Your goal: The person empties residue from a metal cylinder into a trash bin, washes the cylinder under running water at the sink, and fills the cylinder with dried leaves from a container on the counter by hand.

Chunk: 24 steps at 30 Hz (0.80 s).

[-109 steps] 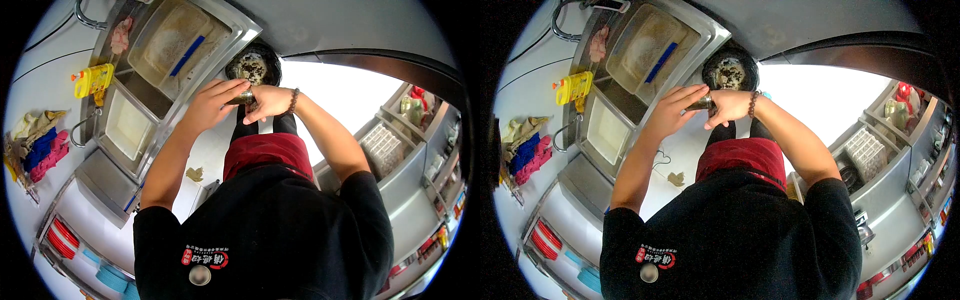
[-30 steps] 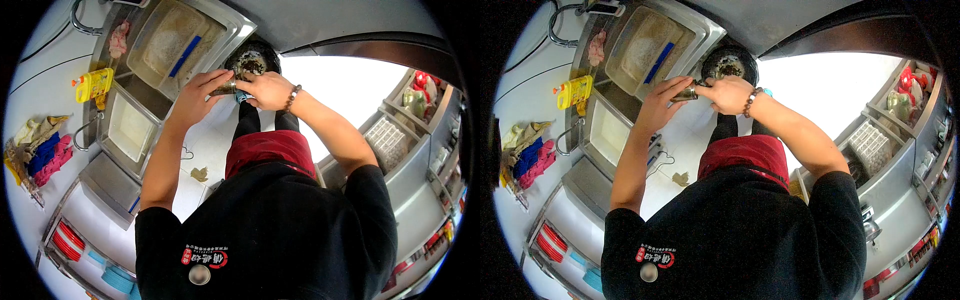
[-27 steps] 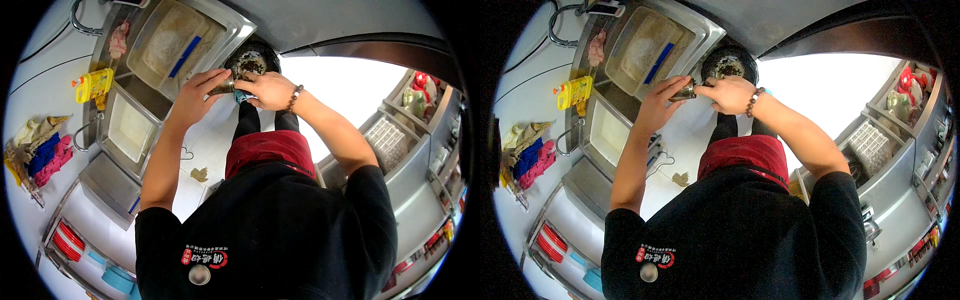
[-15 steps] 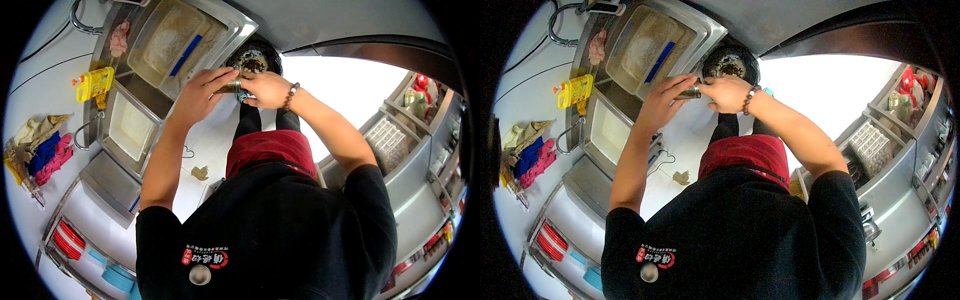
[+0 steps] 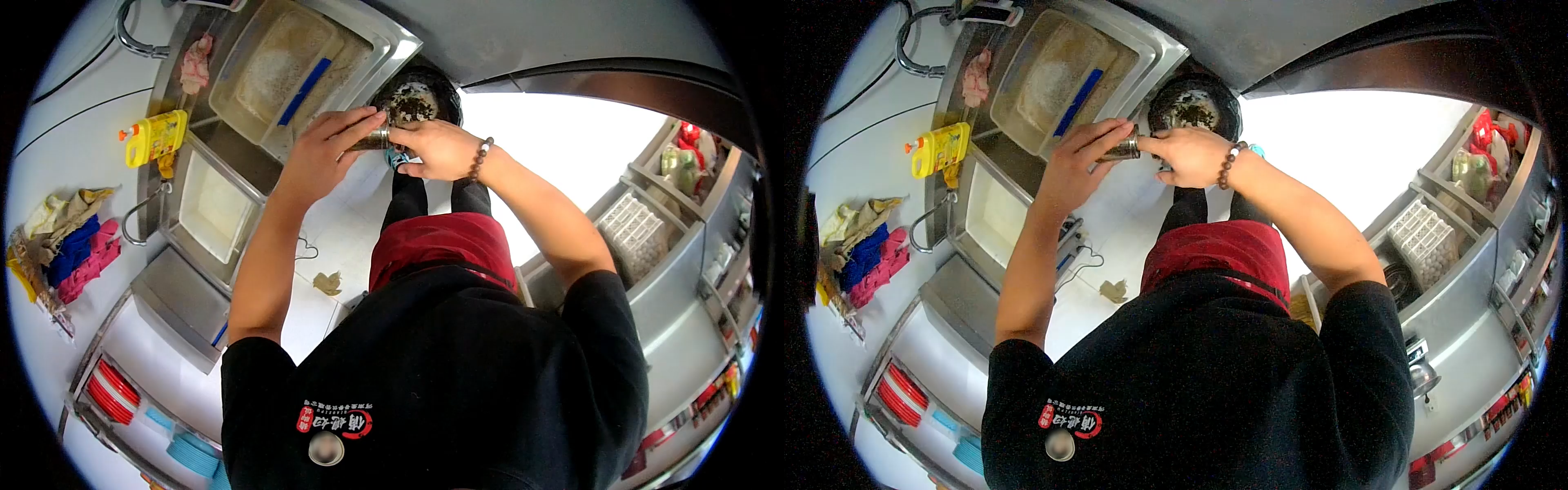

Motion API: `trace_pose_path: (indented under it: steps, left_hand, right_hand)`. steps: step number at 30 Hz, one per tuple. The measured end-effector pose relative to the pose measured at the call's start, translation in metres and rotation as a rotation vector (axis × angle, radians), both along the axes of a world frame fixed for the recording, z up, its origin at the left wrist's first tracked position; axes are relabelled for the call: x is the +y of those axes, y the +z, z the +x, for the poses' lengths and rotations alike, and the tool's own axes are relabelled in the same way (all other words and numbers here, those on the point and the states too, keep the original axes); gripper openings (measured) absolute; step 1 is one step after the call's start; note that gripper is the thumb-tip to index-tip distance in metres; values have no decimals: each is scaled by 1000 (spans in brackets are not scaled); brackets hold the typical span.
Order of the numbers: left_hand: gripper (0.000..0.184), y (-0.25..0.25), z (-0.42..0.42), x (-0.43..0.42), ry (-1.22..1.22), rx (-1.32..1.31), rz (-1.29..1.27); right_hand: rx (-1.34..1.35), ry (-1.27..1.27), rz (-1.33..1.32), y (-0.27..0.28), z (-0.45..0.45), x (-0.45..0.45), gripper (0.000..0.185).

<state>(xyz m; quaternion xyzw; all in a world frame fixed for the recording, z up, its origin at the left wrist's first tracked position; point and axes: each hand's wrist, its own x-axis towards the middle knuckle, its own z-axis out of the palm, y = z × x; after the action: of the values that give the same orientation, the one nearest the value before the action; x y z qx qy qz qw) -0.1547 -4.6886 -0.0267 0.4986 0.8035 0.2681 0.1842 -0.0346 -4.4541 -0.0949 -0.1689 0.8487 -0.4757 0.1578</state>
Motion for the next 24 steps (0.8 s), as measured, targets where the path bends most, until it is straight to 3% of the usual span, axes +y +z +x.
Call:
trace_pose_path:
  steps: [4,8,10,12,20,22,24]
  left_hand:
    - [69,0,0,-3,10,39,-11]
    - [64,2,6,3,-18,65,49]
    - [60,2,6,3,-20,82,62]
    - [67,3,3,0,-30,38,38]
    - [66,3,3,-5,-9,80,54]
    - [65,4,4,-2,-21,81,65]
    - [65,5,5,-1,-21,67,75]
  right_hand:
    - [10,-31,-312,-4,-4,0,56]
    - [31,-14,-201,-11,-9,-7,50]
    - [-81,42,-196,-14,-11,-13,52]
    - [-75,46,-210,-13,-9,-10,52]
    - [-4,-48,-313,-1,-8,-3,46]
    - [88,1,-132,-4,-8,-7,53]
    - [7,37,-125,-2,-10,-7,57]
